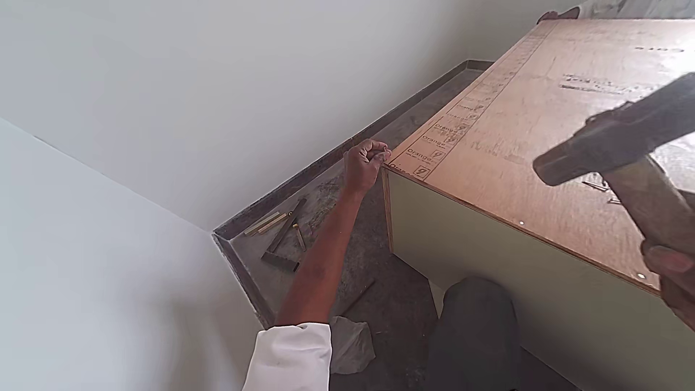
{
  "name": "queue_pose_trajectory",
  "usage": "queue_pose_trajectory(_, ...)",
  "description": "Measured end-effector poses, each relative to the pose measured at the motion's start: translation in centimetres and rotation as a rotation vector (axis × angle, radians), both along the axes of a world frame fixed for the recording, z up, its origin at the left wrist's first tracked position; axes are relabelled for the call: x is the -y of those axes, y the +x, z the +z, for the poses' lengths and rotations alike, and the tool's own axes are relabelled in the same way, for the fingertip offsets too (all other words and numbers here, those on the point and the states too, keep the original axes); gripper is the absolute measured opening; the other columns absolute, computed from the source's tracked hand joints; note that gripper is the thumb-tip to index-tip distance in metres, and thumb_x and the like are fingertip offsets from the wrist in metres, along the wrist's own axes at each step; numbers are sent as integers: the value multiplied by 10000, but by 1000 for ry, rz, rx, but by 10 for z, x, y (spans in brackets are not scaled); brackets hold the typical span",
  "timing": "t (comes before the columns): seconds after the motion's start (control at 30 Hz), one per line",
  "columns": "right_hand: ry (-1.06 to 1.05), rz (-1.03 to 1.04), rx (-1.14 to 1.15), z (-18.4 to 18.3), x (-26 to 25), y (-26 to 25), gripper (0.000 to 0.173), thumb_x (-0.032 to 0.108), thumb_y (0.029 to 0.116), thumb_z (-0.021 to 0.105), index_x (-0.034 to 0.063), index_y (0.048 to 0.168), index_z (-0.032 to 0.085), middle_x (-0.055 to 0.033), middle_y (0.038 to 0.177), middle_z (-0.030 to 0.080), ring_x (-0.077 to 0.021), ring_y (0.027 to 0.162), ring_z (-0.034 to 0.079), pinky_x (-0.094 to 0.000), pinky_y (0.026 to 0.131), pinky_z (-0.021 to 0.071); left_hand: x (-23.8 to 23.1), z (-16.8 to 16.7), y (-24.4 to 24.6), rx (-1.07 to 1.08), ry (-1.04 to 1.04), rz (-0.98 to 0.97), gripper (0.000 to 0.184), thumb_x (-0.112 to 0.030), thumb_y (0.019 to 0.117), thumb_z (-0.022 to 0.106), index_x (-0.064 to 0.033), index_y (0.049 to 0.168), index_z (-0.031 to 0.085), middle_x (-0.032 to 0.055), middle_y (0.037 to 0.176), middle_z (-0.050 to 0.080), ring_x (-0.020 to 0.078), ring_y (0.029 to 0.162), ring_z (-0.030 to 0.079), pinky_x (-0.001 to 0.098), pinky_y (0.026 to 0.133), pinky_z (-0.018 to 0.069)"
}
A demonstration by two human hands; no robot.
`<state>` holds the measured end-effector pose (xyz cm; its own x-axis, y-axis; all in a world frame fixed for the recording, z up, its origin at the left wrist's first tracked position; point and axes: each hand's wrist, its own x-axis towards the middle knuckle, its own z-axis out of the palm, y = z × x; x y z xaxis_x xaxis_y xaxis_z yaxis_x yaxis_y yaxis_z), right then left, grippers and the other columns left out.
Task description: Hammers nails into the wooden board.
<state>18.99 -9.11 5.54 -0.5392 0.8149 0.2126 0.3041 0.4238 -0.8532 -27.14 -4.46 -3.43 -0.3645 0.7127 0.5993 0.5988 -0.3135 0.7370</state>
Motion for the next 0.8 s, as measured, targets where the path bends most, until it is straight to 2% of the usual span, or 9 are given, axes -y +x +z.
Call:
queue_pose_trajectory(0.1, 180, 12, 23, 6, -19, -59, 634, 447, 1002, 592, 269, 1580, 400, 37, 804, 653, -72, 521, 595, -246, 445, 535, 0, -1, 2, -8, 8, 2, 168, -39, 946, 703, 26, 1101, 702, 92, 976, 768, 67, 837, 728, 243, 823, 596)
queue_pose_trajectory(0.13, 256, -4, 107, 12, -26, -79, 645, 462, 1000, 555, 334, 1602, 360, 42, 775, 653, -78, 520, 605, -267, 448, 539, 1, -2, 3, -22, 10, 2, 178, -32, 948, 696, 30, 1115, 694, 99, 982, 767, 71, 839, 730, 243, 822, 596)
queue_pose_trajectory(0.2, 346, -3, 238, 27, -35, -116, 632, 386, 1024, 562, 382, 1613, 333, 2, 786, 658, -117, 517, 602, -339, 450, 536, 1, -3, 4, -54, 12, 15, 228, -38, 950, 693, 36, 1165, 679, 116, 985, 768, 94, 830, 733, 267, 814, 597)
queue_pose_trajectory(0.3, 293, 64, 258, 38, -46, -169, 619, 241, 1058, 583, 304, 1624, 341, -64, 848, 666, -138, 521, 580, -342, 465, 524, 2, -3, 5, -70, 6, 49, 300, -60, 956, 692, 20, 1243, 656, 119, 966, 767, 115, 763, 717, 299, 763, 590)
queue_pose_trajectory(0.43, 298, 129, 285, 44, -59, -214, 621, 219, 1068, 561, 227, 1636, 311, -89, 916, 664, -147, 564, 602, -350, 521, 552, 0, -7, 4, -71, 16, 49, 352, -91, 963, 698, -4, 1297, 631, 75, 894, 764, 84, 680, 677, 278, 704, 569)
queue_pose_trajectory(0.5, 311, 176, 366, 40, -64, -229, 624, 198, 1076, 537, 197, 1644, 280, -121, 962, 660, -186, 626, 613, -381, 574, 547, 0, -7, 4, -67, 33, 48, 375, -81, 955, 702, 2, 1312, 618, 68, 875, 760, 74, 671, 666, 269, 693, 559)
queue_pose_trajectory(0.6, 325, 265, 531, 36, -72, -235, 596, 169, 1073, 539, 152, 1627, 318, -130, 939, 653, -205, 645, 620, -387, 601, 546, -1, -10, 4, -85, 55, 46, 422, -26, 934, 685, 29, 1335, 567, 91, 864, 738, 101, 689, 668, 298, 703, 556)
queue_pose_trajectory(0.7, 395, 209, 416, 53, -65, -233, 598, 152, 1056, 565, 162, 1615, 354, -117, 956, 666, -178, 624, 614, -366, 573, 547, -1, -7, 5, -39, 51, 41, 465, -28, 946, 687, 32, 1384, 544, 126, 940, 765, 137, 776, 737, 320, 777, 607)
queue_pose_trajectory(0.8, 511, 150, 199, 56, -57, -233, 618, 197, 1060, 566, 157, 1626, 322, -97, 1014, 682, -147, 671, 635, -337, 588, 556, 1, -5, 10, 2, 4, 38, 477, -38, 957, 681, 13, 1407, 529, 105, 932, 762, 108, 759, 718, 289, 770, 594)
